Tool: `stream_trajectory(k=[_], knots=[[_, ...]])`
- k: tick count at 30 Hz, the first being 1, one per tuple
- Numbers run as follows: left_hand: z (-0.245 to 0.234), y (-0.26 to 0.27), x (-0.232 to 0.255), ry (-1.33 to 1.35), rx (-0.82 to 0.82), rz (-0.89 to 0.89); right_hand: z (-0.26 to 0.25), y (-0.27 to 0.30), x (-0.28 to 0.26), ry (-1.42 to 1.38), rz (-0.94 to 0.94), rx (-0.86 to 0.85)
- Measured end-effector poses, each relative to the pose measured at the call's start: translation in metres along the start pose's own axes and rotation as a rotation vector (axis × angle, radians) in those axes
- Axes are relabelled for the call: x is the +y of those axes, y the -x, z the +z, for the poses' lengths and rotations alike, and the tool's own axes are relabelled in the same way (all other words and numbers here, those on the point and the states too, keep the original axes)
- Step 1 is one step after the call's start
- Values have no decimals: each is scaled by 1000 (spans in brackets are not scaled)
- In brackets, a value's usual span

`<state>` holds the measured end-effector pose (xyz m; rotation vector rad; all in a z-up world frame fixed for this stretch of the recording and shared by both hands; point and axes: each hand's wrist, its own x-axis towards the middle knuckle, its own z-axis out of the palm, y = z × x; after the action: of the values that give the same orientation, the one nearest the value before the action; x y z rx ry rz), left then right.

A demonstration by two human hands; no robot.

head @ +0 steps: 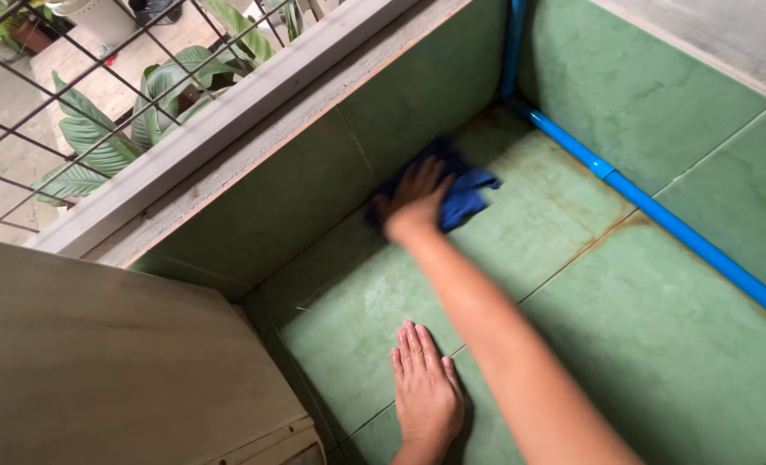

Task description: The person rinses a black pot under a tap and then pours water onto the green tiled floor to clean it. They wipe the floor and a nearby window sill with a blue cloth, moving a plastic container aside to reach the area.

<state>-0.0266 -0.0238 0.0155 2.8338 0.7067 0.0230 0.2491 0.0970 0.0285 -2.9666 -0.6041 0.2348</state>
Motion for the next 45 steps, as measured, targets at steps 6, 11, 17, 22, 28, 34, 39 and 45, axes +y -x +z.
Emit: stream_trajectory(k=[6,11,17,22,28,34,39,45], knots=[[-5,0,-1,-12,-165,-63,13,109,-46,-134,-673,31],[-2,2,-2,-6,25,-2,16,81,-5,-167,-634,51],[-2,-2,-1,-30,24,-5,-6,-7,157,-139,-160,217],[-4,1,0,-8,47,5,-1,51,237,-190,50,267],[0,0,-3,24,99,22,31,155,320,-211,231,293],[15,-3,-21,219,169,119,46,310,400,-174,614,239],[34,44,-46,416,99,291,58,441,374,-157,774,261],[33,161,-67,457,49,324,42,518,247,-131,540,1]])
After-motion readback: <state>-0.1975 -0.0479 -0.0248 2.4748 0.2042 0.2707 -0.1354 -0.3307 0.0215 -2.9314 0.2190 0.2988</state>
